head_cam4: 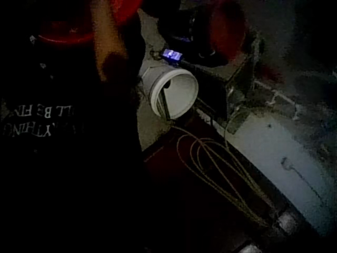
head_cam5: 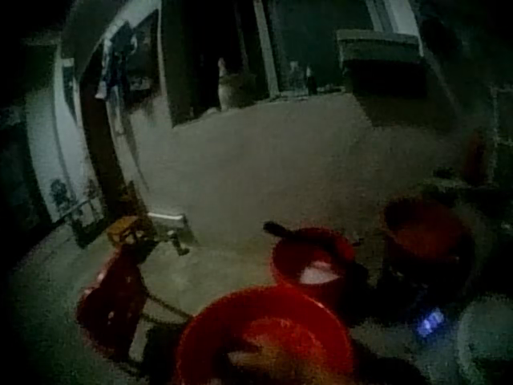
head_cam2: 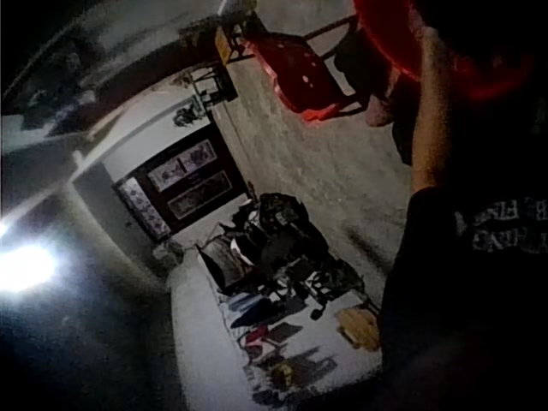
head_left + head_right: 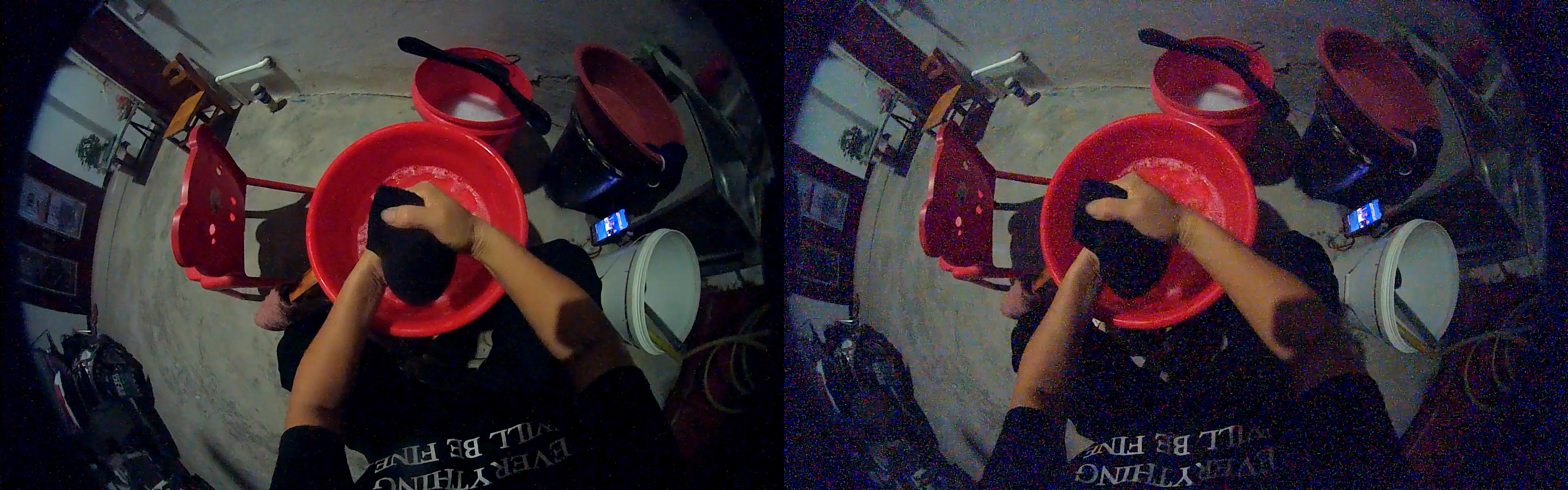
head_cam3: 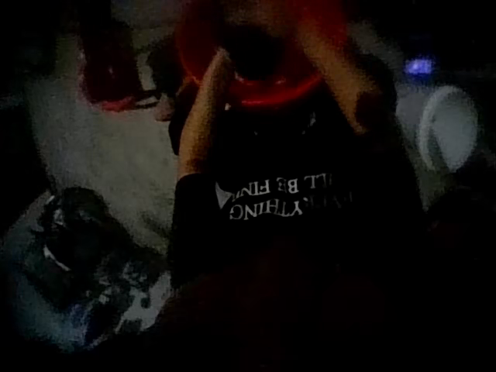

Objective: The person washes black clothing in a basin of soapy water by hand, rinses it with water from a bucket, and hangs it on a hanger to dry on a line.

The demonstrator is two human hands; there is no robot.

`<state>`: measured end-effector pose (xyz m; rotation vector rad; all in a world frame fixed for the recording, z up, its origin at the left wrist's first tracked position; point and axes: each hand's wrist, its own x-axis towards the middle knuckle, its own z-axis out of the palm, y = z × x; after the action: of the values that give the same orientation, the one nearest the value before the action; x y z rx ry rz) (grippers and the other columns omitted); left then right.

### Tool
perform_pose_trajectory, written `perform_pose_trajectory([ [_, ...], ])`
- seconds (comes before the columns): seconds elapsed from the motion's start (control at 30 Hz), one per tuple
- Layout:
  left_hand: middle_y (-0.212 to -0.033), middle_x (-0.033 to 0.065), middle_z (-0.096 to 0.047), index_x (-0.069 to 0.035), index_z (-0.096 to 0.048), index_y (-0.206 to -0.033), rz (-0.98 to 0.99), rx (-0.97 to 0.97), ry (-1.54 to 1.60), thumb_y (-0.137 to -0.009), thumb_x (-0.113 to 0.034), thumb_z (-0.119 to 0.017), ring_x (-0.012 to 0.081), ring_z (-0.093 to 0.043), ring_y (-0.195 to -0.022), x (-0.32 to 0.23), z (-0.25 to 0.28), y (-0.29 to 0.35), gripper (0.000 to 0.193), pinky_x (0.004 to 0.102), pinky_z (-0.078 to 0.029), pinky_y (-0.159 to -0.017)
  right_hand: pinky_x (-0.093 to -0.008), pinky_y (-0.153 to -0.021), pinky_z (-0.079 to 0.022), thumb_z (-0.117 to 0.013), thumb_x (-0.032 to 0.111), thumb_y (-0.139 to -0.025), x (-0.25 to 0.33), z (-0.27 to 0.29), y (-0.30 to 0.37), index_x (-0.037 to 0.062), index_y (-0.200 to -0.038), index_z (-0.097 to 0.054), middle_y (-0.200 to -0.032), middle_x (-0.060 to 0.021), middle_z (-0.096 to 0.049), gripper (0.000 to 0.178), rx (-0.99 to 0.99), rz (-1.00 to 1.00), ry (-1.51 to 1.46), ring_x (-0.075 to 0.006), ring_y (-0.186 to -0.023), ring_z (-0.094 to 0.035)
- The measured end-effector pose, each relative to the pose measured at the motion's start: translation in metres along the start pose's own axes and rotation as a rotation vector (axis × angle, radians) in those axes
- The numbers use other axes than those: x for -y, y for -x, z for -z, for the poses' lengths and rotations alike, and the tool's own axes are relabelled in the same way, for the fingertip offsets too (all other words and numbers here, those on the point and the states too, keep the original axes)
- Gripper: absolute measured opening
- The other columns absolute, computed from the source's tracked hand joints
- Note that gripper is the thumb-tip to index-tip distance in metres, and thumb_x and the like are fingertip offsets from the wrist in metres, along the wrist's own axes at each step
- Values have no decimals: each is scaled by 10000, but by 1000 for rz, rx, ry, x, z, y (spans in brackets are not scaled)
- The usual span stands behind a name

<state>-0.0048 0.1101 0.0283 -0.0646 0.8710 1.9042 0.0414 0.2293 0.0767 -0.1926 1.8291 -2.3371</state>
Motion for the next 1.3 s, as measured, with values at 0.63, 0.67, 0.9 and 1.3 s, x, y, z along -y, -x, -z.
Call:
perform_pose_trajectory([
  [0.63,-879,107,-610,-19,-559,-989,-32,-297,-288,-846,-350,-487,225,-607,-766,11,-5,4,368,326,-511,-692,-268,-539,-442,-561,281,-735,-11,-2,1,-8,-765,-611,-661,-54,-598,295,51,-1,4,-131,-569,-560],
  [0.67,-879,106,-610,-19,-559,-988,-33,-305,-290,-846,-352,-487,225,-607,-766,12,-5,4,369,325,-511,-692,-268,-542,-443,-562,282,-734,-12,-2,1,-8,-766,-612,-663,-55,-598,296,49,-6,11,-132,-572,-561],
  [0.9,-875,104,-611,-22,-562,-982,-132,-407,-332,-847,-363,-487,225,-607,-763,6,-12,9,375,325,-510,-690,-258,-617,-450,-558,233,-754,-8,1,-1,-4,-852,-599,-753,-49,-598,260,-106,9,-58,-125,-665,-562],
  [1.3,-1228,131,-435,-3,-412,-1211,-813,-115,-878,-832,-322,-520,235,-363,-1190,-45,-36,23,507,320,-272,-989,-303,-621,-497,-534,237,-754,38,55,2,51,-827,-597,-749,-76,-605,209,-484,292,-775,-189,-651,-590],
])
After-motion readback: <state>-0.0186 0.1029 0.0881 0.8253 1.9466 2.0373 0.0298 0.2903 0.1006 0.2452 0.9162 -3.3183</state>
